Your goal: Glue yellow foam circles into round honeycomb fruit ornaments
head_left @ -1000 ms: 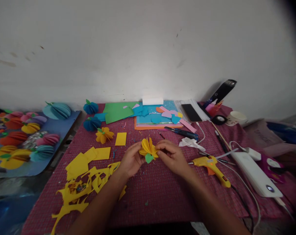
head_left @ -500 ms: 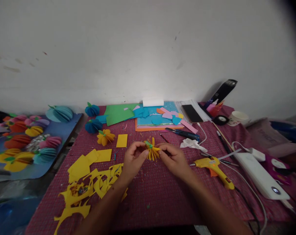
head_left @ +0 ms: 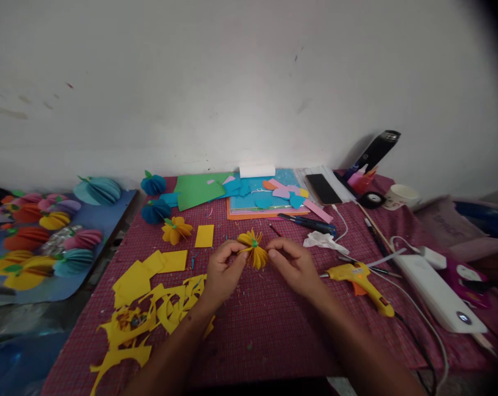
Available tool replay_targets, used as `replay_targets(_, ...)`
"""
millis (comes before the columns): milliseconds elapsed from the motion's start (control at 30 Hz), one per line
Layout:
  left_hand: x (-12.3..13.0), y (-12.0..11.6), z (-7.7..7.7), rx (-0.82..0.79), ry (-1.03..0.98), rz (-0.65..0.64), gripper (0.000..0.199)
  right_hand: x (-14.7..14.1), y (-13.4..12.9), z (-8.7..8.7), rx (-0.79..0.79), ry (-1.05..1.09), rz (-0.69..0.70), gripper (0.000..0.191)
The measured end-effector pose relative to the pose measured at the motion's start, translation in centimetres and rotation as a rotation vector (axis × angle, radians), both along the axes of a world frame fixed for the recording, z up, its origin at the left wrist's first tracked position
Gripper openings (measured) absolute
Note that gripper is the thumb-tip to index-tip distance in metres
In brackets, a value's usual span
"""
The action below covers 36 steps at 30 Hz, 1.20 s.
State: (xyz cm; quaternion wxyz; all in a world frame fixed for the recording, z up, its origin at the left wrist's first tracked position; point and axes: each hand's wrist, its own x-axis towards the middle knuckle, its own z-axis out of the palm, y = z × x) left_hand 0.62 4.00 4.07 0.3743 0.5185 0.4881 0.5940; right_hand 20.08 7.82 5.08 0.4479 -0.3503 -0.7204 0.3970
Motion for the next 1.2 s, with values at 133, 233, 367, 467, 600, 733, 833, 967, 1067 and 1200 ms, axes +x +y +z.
replay_targets(133,0.1,0.0,0.5,-0.014,-0.017,-0.044,0.005,0.3,-0.1,-0.2,-0.009,0.079,-0.016,0.017)
replay_targets(233,0.1,-0.1,0.3,-0.022,-0.01,-0.093,0.007,0.4,0.0,-0.2,0.123,0.002,-0.051,0.018)
replay_targets(367,0.0,-0.2,-0.3,-0.087,-0.002,-0.136,0.014,0.4,0.3,0.0,0.215,-0.057,-0.041,0.019)
replay_targets(467,0.1,-0.2,-0.3,-0.149,-0.031,-0.139,0.018,0.4,0.4,0.3,0.213,-0.069,0.005,0.02)
replay_targets(600,0.1,-0.1,-0.1,-0.197,-0.08,-0.135,0.019,0.4,0.2,0.8,0.187,-0.069,0.033,0.014)
replay_targets(733,0.1,0.0,-0.6,-0.232,-0.179,-0.127,0.02,0.3,0.1,1.0,0.18,-0.084,0.033,0.011)
replay_targets(833,0.2,0.2,-1.2,-0.274,-0.294,-0.13,0.022,0.2,0.2,0.8,0.18,-0.092,0.043,0.009)
replay_targets(967,0.4,0.4,-1.3,-0.325,-0.419,-0.135,0.026,0.2,0.1,0.5,0.148,-0.106,0.052,0.009)
replay_targets(1067,0.4,0.6,-1.1,-0.324,-0.485,-0.116,0.028,0.3,0.0,0.3,0.125,-0.084,0.013,0.012)
replay_targets(1200,0.2,0.7,-1.3,-0.298,-0.498,-0.076,0.03,0.6,0.1,0.0,0.09,-0.043,-0.04,0.007)
